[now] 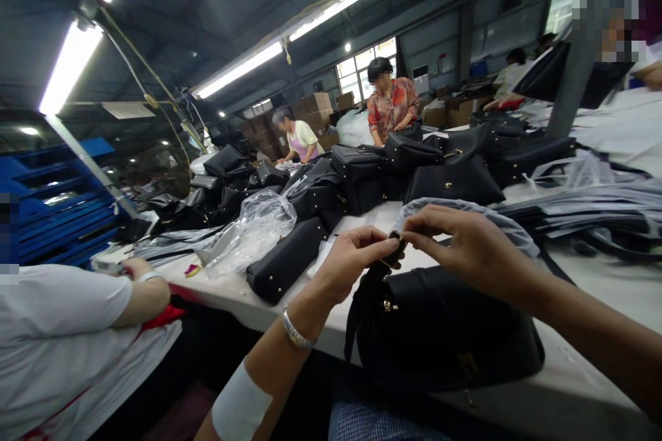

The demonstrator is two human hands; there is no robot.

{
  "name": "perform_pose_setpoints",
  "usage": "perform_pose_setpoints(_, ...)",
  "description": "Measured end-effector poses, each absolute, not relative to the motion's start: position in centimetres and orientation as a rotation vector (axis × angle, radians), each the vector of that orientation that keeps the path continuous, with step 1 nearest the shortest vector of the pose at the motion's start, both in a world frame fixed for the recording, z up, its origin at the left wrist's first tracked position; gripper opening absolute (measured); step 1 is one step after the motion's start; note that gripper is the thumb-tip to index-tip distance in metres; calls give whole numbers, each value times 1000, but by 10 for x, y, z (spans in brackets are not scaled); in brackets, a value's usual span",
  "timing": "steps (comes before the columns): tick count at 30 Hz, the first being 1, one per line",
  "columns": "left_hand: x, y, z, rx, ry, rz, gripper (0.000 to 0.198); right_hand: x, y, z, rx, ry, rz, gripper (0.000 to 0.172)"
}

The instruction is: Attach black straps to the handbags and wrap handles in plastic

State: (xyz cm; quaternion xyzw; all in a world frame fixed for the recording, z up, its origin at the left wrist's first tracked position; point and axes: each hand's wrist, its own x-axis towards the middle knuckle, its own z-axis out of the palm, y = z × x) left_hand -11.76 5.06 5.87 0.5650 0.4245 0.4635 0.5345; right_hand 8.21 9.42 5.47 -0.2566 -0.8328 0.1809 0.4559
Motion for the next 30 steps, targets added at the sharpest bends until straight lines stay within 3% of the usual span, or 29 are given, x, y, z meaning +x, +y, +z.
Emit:
perform_pose_setpoints(4, -112, 44, 56, 1480, 1102, 1156, 26, 80, 89, 49, -660, -1970, 542, 15)
perform_pose_setpoints(12, -96, 36, 40, 1705, 1250, 1472, 33, 74, 74, 18, -537, -1964, 86, 14)
perform_pose_setpoints(15, -96, 35, 37, 1647, 1207, 1585, 25, 74, 68, 17, -639, -1933, 318, 14)
perform_pose_setpoints(21, -101, 37, 43, 1654, 1292, 1642, 17, 59, 49, 17, -838, -1873, 1094, 21)
perform_pose_setpoints(27, -116, 42, 58, 1842, 1283, 1399, 15, 37, 46, 14, -760, -1744, 1261, 27)
perform_pose_setpoints(30, -123, 40, 72, 2018, 1269, 1299, 27, 33, 47, 12, -701, -1696, 1322, 29)
